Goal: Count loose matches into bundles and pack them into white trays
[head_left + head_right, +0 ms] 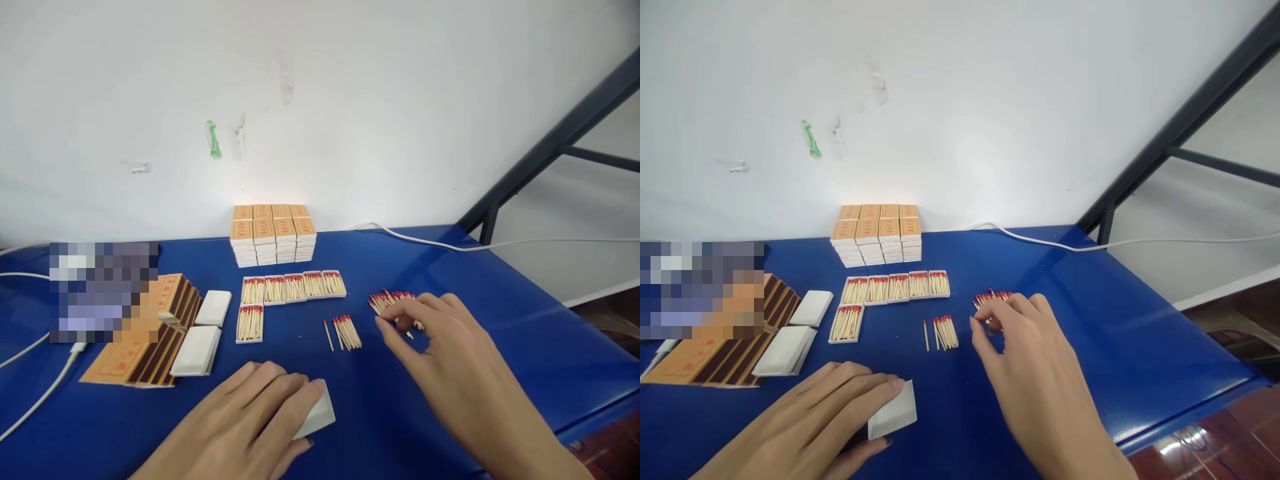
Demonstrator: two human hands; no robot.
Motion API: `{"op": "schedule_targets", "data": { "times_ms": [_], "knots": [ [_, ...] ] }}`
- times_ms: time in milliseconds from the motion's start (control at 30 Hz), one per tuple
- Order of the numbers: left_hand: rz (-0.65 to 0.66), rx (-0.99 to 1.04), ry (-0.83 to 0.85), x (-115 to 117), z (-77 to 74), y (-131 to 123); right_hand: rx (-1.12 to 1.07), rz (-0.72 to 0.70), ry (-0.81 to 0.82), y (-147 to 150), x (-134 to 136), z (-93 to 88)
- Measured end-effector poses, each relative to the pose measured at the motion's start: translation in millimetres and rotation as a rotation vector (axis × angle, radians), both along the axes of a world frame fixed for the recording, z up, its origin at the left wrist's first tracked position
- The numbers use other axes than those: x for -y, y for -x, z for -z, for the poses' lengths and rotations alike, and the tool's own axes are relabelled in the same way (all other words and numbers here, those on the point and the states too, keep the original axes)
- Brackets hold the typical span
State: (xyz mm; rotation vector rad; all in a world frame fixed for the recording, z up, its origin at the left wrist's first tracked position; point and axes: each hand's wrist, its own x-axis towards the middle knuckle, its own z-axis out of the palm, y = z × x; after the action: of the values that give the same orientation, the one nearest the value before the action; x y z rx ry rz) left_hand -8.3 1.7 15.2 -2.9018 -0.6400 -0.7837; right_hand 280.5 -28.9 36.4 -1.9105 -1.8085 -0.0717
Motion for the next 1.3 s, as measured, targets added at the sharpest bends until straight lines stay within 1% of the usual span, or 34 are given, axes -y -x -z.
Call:
{"op": "schedule_targets", "data": {
  "times_ms": [100, 200, 233, 333, 433, 533, 633, 767, 933, 1100, 1300],
  "knots": [
    [0.004, -0.018, -0.01, 0.4, 0.9, 0.5, -0.026, -0.036, -0.011, 8.8, 4.2, 3.8],
    [0.002, -0.011, -0.029, 1.0, -0.6, -0.7, -0.032, -0.104, -0.058, 30.8, 4.9, 10.2],
    [-0.007, -0.012, -0.028, 1.1, -1.6, -1.3, -0.028, -0.105, -0.065, 38.7, 3.8, 12.6],
    [-0.009, -0.012, -0.019, 0.9, -4.0, -2.2, 0.021, -0.032, -0.117, 57.8, -2.7, 19.1],
    [-0.001, -0.022, -0.002, 0.6, -3.3, -0.7, 0.091, 0.027, -0.122, 66.7, -10.4, 23.1],
    [-0.004, -0.017, 0.002, 0.7, -1.3, 0.2, 0.115, 0.039, -0.107, 68.1, -14.4, 25.7],
    [0.004, 0.003, 0.01, 0.7, -0.1, -1.2, 0.097, 0.032, -0.101, 65.6, -14.1, 28.0],
    [0.005, -0.025, 0.014, 1.6, 3.3, -0.8, 0.067, 0.03, -0.085, 60.7, -11.8, 29.5],
    [0.006, -0.049, -0.002, 2.9, 7.1, 4.3, 0.022, -0.022, -0.052, 57.8, -11.9, 26.7],
    [0.004, -0.013, -0.014, 1.2, 2.1, 1.7, -0.015, -0.074, -0.025, 57.1, -13.9, 23.7],
    [-0.01, -0.007, -0.043, 0.6, -5.1, -3.1, -0.052, -0.081, -0.014, 56.0, -13.3, 23.5]
  ]
}}
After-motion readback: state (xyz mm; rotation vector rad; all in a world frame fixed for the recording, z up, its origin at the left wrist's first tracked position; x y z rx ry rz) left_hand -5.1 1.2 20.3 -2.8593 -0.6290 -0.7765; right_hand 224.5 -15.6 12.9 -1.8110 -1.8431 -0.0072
